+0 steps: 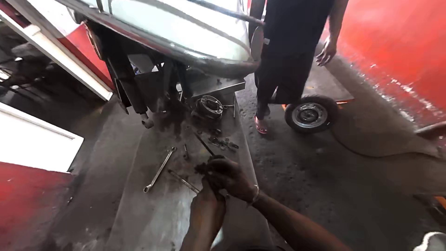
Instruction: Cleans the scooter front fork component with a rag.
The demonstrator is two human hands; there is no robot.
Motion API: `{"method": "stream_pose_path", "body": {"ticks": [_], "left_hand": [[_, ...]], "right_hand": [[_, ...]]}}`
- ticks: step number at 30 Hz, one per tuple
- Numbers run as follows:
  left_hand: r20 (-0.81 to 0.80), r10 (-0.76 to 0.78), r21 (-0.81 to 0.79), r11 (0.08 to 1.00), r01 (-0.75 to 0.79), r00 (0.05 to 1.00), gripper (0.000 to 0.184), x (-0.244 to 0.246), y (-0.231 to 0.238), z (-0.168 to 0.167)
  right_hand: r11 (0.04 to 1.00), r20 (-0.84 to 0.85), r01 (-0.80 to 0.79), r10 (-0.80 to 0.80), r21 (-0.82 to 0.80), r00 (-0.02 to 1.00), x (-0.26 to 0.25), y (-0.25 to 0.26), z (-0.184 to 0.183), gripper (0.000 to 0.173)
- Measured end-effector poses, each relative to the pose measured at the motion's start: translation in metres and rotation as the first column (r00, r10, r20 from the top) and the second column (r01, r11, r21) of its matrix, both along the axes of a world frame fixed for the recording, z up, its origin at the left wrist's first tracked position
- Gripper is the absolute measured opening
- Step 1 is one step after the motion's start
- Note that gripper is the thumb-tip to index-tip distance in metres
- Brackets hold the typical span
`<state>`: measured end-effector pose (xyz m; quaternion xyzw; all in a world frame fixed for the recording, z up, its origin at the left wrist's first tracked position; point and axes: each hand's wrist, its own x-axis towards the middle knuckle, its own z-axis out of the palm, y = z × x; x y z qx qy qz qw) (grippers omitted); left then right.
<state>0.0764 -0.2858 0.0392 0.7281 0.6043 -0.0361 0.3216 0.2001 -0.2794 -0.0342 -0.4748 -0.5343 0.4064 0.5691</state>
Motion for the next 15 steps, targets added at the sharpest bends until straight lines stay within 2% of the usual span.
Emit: {"method": "stream_pose_path", "body": {"ticks": [2, 4, 6, 8, 10, 11, 12, 13, 15], "left_hand": [[-0.012, -0.01, 0.011, 1.0, 0.01, 1.0, 0.052, 0.003, -0.002, 0.004], [0.006, -0.021, 0.064, 0.998, 0.021, 1.0, 0.053, 0.007, -0.005, -0.001], [0.011, -0.022, 0.068, 0.997, 0.021, 1.0, 0.057, 0.01, -0.008, -0.005], [0.035, -0.038, 0.118, 0.992, 0.033, 0.999, 0.058, 0.01, -0.012, -0.012], [0.101, -0.102, 0.282, 0.957, 0.07, 0.99, 0.054, 0.003, -0.02, -0.024], [0.153, -0.155, 0.391, 0.916, 0.085, 0.976, 0.053, -0.001, -0.023, -0.031], [0.217, -0.215, 0.483, 0.871, 0.087, 0.952, 0.053, -0.004, -0.024, -0.035], [0.279, -0.256, 0.511, 0.856, 0.083, 0.926, 0.054, -0.007, -0.026, -0.032], [0.392, -0.275, 0.458, 0.886, 0.073, 0.878, 0.055, -0.013, -0.024, -0.02]], "right_hand": [[0.986, 0.07, 0.115, -0.124, 0.121, 0.99, -0.004, 0.0, -0.001, 0.017], [0.953, 0.136, 0.266, -0.286, 0.148, 0.949, -0.008, 0.003, -0.001, 0.016], [0.934, 0.209, 0.356, -0.35, 0.01, 0.913, -0.008, 0.004, 0.006, 0.02], [0.914, 0.216, 0.334, -0.287, -0.229, 0.933, 0.001, 0.008, 0.019, 0.023], [0.843, 0.055, 0.217, -0.219, -0.492, 0.974, 0.015, 0.017, 0.028, 0.019], [0.805, -0.099, 0.118, -0.214, -0.581, 0.972, 0.023, 0.023, 0.028, 0.013], [0.772, -0.273, 0.014, -0.242, -0.635, 0.931, 0.031, 0.029, 0.025, 0.009], [0.751, -0.415, -0.057, -0.299, -0.658, 0.859, 0.039, 0.031, 0.019, 0.013], [0.803, -0.627, -0.112, -0.36, -0.585, 0.691, 0.054, 0.023, 0.003, 0.021]]}}
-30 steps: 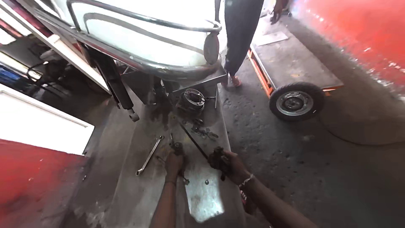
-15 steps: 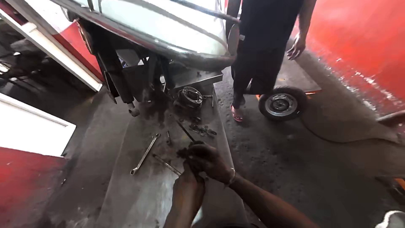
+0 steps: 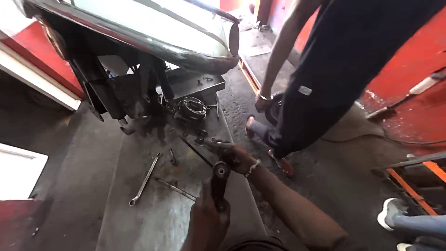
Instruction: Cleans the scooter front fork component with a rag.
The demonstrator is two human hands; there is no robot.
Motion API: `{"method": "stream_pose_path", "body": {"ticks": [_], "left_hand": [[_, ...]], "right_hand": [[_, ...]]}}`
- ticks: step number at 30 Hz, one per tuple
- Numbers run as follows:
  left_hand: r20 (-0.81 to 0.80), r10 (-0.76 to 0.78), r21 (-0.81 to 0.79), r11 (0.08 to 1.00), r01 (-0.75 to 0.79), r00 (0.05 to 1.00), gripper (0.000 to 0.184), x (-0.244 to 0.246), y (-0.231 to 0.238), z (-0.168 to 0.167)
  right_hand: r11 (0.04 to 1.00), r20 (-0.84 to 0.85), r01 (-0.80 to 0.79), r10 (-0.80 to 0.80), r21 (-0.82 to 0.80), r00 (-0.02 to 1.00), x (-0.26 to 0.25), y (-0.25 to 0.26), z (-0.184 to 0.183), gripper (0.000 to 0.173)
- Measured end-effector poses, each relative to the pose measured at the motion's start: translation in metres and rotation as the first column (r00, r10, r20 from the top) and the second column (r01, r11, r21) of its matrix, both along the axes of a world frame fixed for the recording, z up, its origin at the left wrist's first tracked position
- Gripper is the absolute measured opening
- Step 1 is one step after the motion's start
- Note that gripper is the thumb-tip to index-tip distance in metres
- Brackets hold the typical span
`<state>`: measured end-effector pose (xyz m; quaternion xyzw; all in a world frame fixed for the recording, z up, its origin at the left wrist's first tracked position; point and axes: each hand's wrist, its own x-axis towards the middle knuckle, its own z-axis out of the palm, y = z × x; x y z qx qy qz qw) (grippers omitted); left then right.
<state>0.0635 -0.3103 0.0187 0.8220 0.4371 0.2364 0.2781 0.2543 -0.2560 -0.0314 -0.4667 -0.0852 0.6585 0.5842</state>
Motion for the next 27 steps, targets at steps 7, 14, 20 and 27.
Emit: {"method": "stream_pose_path", "body": {"ticks": [7, 14, 20, 27], "left_hand": [[0.175, 0.084, -0.637, 0.769, 0.047, 0.981, 0.042, -0.009, 0.015, -0.017], [0.421, 0.244, -0.673, 0.73, 0.12, 0.874, 0.022, 0.0, 0.002, -0.016], [0.69, 0.564, -0.632, 0.163, 0.758, 0.454, 0.051, -0.014, 0.008, -0.01], [0.598, 0.7, -0.522, -0.029, 0.852, 0.391, 0.043, -0.015, 0.005, -0.013]], "right_hand": [[0.99, 0.293, 0.088, -0.118, 0.113, 0.949, -0.053, -0.047, 0.024, 0.024], [0.987, 0.326, 0.154, -0.16, 0.045, 0.932, -0.055, -0.019, 0.021, 0.035], [0.95, -0.073, 0.284, -0.276, 0.131, 0.958, -0.044, -0.017, 0.022, 0.035], [0.848, 0.438, -0.161, -0.091, 0.505, 0.894, -0.041, -0.055, 0.036, 0.02]]}}
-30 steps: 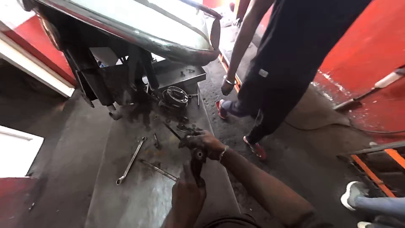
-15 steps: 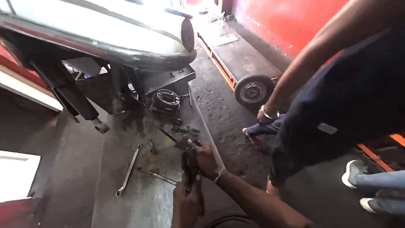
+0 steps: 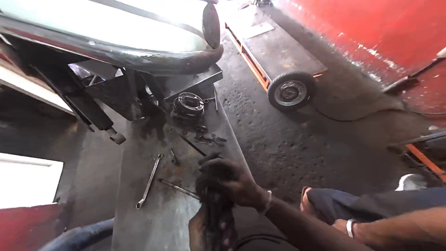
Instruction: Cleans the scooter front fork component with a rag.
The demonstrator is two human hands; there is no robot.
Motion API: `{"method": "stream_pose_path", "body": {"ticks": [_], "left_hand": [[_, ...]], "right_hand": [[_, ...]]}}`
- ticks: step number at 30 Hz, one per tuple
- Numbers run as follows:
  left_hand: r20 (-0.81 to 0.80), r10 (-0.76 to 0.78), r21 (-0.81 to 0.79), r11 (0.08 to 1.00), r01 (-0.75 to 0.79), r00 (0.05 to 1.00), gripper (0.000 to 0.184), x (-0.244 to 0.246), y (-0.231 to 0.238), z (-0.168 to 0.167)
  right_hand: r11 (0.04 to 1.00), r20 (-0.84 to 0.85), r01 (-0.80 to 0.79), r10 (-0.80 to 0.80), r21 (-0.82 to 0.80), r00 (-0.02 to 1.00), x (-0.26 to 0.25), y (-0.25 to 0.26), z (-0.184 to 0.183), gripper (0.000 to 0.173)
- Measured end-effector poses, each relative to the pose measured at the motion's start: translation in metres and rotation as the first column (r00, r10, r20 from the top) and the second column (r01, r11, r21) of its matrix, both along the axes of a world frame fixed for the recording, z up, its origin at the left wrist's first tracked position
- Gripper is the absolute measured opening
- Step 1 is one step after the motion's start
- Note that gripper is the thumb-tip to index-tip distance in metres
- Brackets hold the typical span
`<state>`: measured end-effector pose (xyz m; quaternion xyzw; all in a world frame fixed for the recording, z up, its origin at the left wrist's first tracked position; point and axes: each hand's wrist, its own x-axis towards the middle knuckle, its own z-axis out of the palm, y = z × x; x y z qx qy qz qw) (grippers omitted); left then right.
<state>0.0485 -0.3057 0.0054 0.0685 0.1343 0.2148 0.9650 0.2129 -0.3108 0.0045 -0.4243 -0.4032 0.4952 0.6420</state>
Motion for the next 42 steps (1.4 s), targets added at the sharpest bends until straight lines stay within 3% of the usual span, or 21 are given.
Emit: {"method": "stream_pose_path", "body": {"ticks": [3, 5, 7, 10, 13, 16, 19, 21, 25, 28, 30, 32, 36, 39, 41, 42], "left_hand": [[-0.179, -0.008, 0.083, 0.996, 0.023, 0.984, 0.042, 0.002, -0.006, 0.008], [-0.303, 0.016, 0.187, 0.981, 0.043, 0.953, 0.044, 0.001, -0.008, 0.011], [-0.41, 0.091, 0.359, 0.931, 0.069, 0.908, 0.045, 0.004, -0.01, 0.011], [-0.498, 0.211, 0.563, 0.817, 0.128, 0.841, 0.037, 0.009, -0.019, 0.007], [-0.487, 0.223, 0.597, 0.791, 0.135, 0.844, 0.034, 0.013, -0.023, 0.002], [-0.319, 0.054, 0.488, 0.865, 0.116, 0.946, 0.046, 0.006, -0.019, -0.005], [-0.167, -0.021, 0.462, 0.881, 0.097, 0.986, 0.048, 0.001, -0.02, -0.008], [-0.121, -0.025, 0.415, 0.907, 0.074, 0.992, 0.05, -0.003, -0.019, -0.009], [-0.08, -0.079, 0.256, 0.962, 0.097, 0.994, 0.058, -0.008, -0.018, -0.012], [-0.081, -0.081, 0.232, 0.968, 0.098, 0.993, 0.053, -0.004, -0.02, -0.011], [-0.134, -0.037, 0.31, 0.948, 0.078, 0.99, 0.045, -0.002, -0.019, -0.011], [-0.261, 0.043, 0.366, 0.929, 0.058, 0.964, 0.04, -0.004, -0.015, -0.006], [-0.485, 0.237, 0.465, 0.885, 0.019, 0.842, 0.037, -0.01, -0.011, -0.008], [-0.494, 0.24, 0.41, 0.912, -0.019, 0.835, 0.038, -0.012, -0.011, -0.002], [-0.42, 0.177, 0.382, 0.924, -0.004, 0.89, 0.042, -0.017, -0.008, -0.006], [-0.357, 0.145, 0.376, 0.927, 0.0, 0.923, 0.045, -0.018, -0.006, -0.009]], "right_hand": [[0.978, 0.41, 0.09, -0.162, 0.189, 0.898, 0.001, 0.006, -0.002, 0.017], [0.982, 0.495, 0.113, -0.175, 0.153, 0.851, 0.004, 0.007, 0.006, 0.019], [0.988, 0.487, 0.153, -0.135, 0.002, 0.863, 0.005, 0.01, 0.015, 0.019], [0.934, 0.247, 0.089, -0.002, -0.345, 0.969, 0.011, 0.017, 0.023, 0.024], [0.82, -0.066, -0.05, 0.015, -0.57, 0.998, 0.018, 0.028, 0.019, 0.028], [0.839, -0.363, -0.17, -0.036, -0.518, 0.931, 0.021, 0.037, -0.006, 0.03], [0.877, -0.547, -0.141, -0.154, -0.46, 0.823, 0.022, 0.034, -0.01, 0.039], [0.871, -0.485, -0.052, -0.221, -0.488, 0.846, 0.025, 0.017, 0.01, 0.044], [0.83, -0.255, 0.279, -0.439, -0.484, 0.862, 0.019, -0.014, 0.035, 0.04], [0.896, 0.045, 0.429, -0.427, -0.115, 0.903, -0.003, -0.037, 0.015, 0.026], [0.907, 0.278, 0.39, -0.42, 0.159, 0.864, -0.02, -0.049, -0.005, 0.032], [0.882, 0.482, 0.368, -0.47, 0.296, 0.74, -0.028, -0.058, -0.016, 0.035], [0.842, 0.582, 0.283, -0.526, 0.459, 0.62, -0.041, -0.065, -0.021, 0.022], [0.884, 0.593, 0.142, -0.41, 0.445, 0.693, -0.029, -0.066, -0.009, 0.016], [0.938, 0.497, 0.041, -0.218, 0.344, 0.84, -0.008, -0.069, -0.002, 0.015], [0.968, 0.372, 0.02, -0.116, 0.251, 0.921, 0.002, -0.072, 0.001, 0.015]]}}
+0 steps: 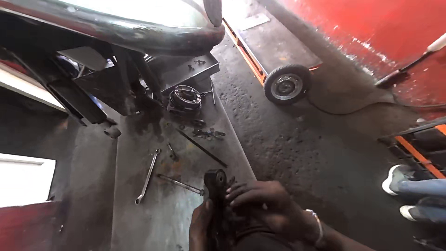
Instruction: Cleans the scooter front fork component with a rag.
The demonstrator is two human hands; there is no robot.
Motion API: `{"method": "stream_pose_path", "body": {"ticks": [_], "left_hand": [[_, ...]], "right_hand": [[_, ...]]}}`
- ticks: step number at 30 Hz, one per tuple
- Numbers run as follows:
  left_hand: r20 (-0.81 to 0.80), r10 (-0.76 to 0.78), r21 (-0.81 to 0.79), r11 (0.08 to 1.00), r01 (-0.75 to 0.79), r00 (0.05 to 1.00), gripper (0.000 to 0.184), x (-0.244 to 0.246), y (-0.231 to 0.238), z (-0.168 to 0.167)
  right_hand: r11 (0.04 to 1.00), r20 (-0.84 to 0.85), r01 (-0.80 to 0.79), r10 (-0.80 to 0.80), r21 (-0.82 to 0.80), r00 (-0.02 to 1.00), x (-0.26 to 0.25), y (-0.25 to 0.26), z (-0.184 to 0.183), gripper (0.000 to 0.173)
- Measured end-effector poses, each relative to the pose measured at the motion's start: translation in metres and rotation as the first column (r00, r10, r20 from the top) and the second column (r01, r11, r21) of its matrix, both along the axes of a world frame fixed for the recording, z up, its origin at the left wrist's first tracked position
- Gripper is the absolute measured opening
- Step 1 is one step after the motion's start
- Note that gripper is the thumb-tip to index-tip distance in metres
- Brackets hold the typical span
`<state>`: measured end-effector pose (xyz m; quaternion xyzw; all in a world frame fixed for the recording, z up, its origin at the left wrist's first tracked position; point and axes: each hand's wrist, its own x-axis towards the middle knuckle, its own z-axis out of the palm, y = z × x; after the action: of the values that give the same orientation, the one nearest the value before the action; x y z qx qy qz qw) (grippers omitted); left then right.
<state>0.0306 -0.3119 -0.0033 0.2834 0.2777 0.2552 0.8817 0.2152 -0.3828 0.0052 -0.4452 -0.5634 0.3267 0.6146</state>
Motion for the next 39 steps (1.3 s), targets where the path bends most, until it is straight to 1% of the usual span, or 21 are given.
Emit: {"method": "stream_pose_path", "body": {"ticks": [1, 3, 5, 7, 9, 10, 12, 15, 16, 17, 18, 20, 22, 25, 28, 30, 32, 33, 36, 37, 39], "left_hand": [[0.063, -0.023, -0.001, 1.0, 0.023, 0.998, 0.047, 0.0, 0.001, 0.0], [0.083, -0.044, 0.076, 0.996, 0.038, 0.996, 0.054, 0.004, 0.002, 0.005], [0.033, -0.061, 0.188, 0.981, 0.054, 0.998, 0.051, 0.006, 0.001, 0.01], [-0.019, -0.058, 0.284, 0.957, 0.061, 0.998, 0.04, 0.008, -0.003, 0.015], [-0.141, -0.012, 0.373, 0.925, 0.065, 0.99, 0.024, 0.013, -0.01, 0.026], [-0.249, 0.021, 0.427, 0.9, 0.091, 0.968, 0.024, 0.016, -0.013, 0.036], [-0.481, 0.079, 0.501, 0.843, 0.199, 0.873, 0.026, 0.023, -0.016, 0.053], [-0.658, 0.12, 0.556, 0.743, 0.372, 0.743, 0.053, 0.025, -0.02, 0.067], [-0.677, 0.143, 0.58, 0.708, 0.403, 0.722, 0.056, 0.026, -0.022, 0.069], [-0.672, 0.172, 0.615, 0.671, 0.414, 0.72, 0.056, 0.027, -0.024, 0.068], [-0.644, 0.174, 0.646, 0.645, 0.408, 0.745, 0.055, 0.027, -0.024, 0.067], [-0.534, 0.121, 0.69, 0.634, 0.349, 0.837, 0.05, 0.023, -0.023, 0.065], [-0.446, 0.06, 0.664, 0.691, 0.285, 0.893, 0.047, 0.021, -0.023, 0.067], [-0.388, -0.029, 0.548, 0.796, 0.256, 0.921, 0.047, 0.017, -0.017, 0.07], [-0.4, -0.067, 0.505, 0.816, 0.281, 0.914, 0.049, 0.013, -0.014, 0.071], [-0.476, 0.01, 0.605, 0.73, 0.318, 0.88, 0.05, 0.013, -0.015, 0.071], [-0.565, 0.189, 0.739, 0.548, 0.391, 0.803, 0.052, 0.016, -0.017, 0.069], [-0.586, 0.27, 0.78, 0.443, 0.442, 0.764, 0.054, 0.017, -0.016, 0.068], [-0.557, 0.45, 0.819, 0.157, 0.553, 0.698, 0.049, 0.017, -0.012, 0.067], [-0.523, 0.508, 0.815, 0.062, 0.576, 0.684, 0.041, 0.017, -0.011, 0.066], [-0.483, 0.572, 0.764, -0.095, 0.638, 0.663, 0.029, 0.016, -0.008, 0.066]], "right_hand": [[0.994, -0.183, -0.007, -0.013, -0.108, 0.983, 0.008, -0.003, 0.002, 0.017], [0.955, -0.447, 0.085, -0.21, -0.283, 0.869, 0.02, -0.002, 0.012, 0.021], [0.942, -0.529, 0.168, -0.303, -0.289, 0.792, 0.026, 0.006, 0.024, 0.026], [0.967, -0.456, 0.162, -0.236, -0.197, 0.858, 0.018, 0.014, 0.029, 0.024], [0.992, -0.214, 0.04, -0.066, -0.122, 0.975, 0.001, 0.023, 0.02, 0.025], [0.993, -0.101, 0.031, -0.042, -0.113, 0.994, -0.006, 0.028, 0.015, 0.025], [0.989, 0.06, 0.105, -0.099, -0.104, 0.993, -0.011, 0.036, 0.011, 0.022], [0.954, 0.141, 0.281, -0.265, -0.105, 0.954, -0.015, 0.046, 0.013, 0.02], [0.929, 0.076, 0.298, -0.288, -0.219, 0.955, -0.013, 0.05, 0.02, 0.02], [0.89, -0.046, 0.231, -0.27, -0.393, 0.962, -0.006, 0.055, 0.03, 0.018], [0.829, -0.206, 0.098, -0.248, -0.55, 0.947, 0.003, 0.059, 0.04, 0.016], [0.735, -0.503, -0.155, -0.28, -0.661, 0.818, 0.02, 0.065, 0.046, 0.019], [0.731, -0.615, -0.198, -0.358, -0.653, 0.703, 0.029, 0.064, 0.042, 0.028], [0.855, -0.728, -0.118, -0.348, -0.505, 0.591, 0.043, 0.053, 0.037, 0.039], [0.903, -0.799, -0.039, -0.357, -0.427, 0.483, 0.053, 0.043, 0.04, 0.052], [0.91, -0.792, 0.063, -0.39, -0.411, 0.47, 0.054, 0.035, 0.053, 0.051], [0.927, -0.77, 0.14, -0.368, -0.348, 0.522, 0.052, 0.026, 0.067, 0.047], [0.939, -0.73, 0.148, -0.336, -0.311, 0.595, 0.049, 0.021, 0.07, 0.041], [0.965, -0.39, 0.092, -0.186, -0.247, 0.902, 0.03, 0.01, 0.054, 0.017], [0.969, -0.244, 0.045, -0.106, -0.241, 0.964, 0.022, 0.009, 0.046, 0.021], [0.966, -0.035, 0.086, -0.097, -0.243, 0.995, 0.009, 0.012, 0.032, 0.023]]}}
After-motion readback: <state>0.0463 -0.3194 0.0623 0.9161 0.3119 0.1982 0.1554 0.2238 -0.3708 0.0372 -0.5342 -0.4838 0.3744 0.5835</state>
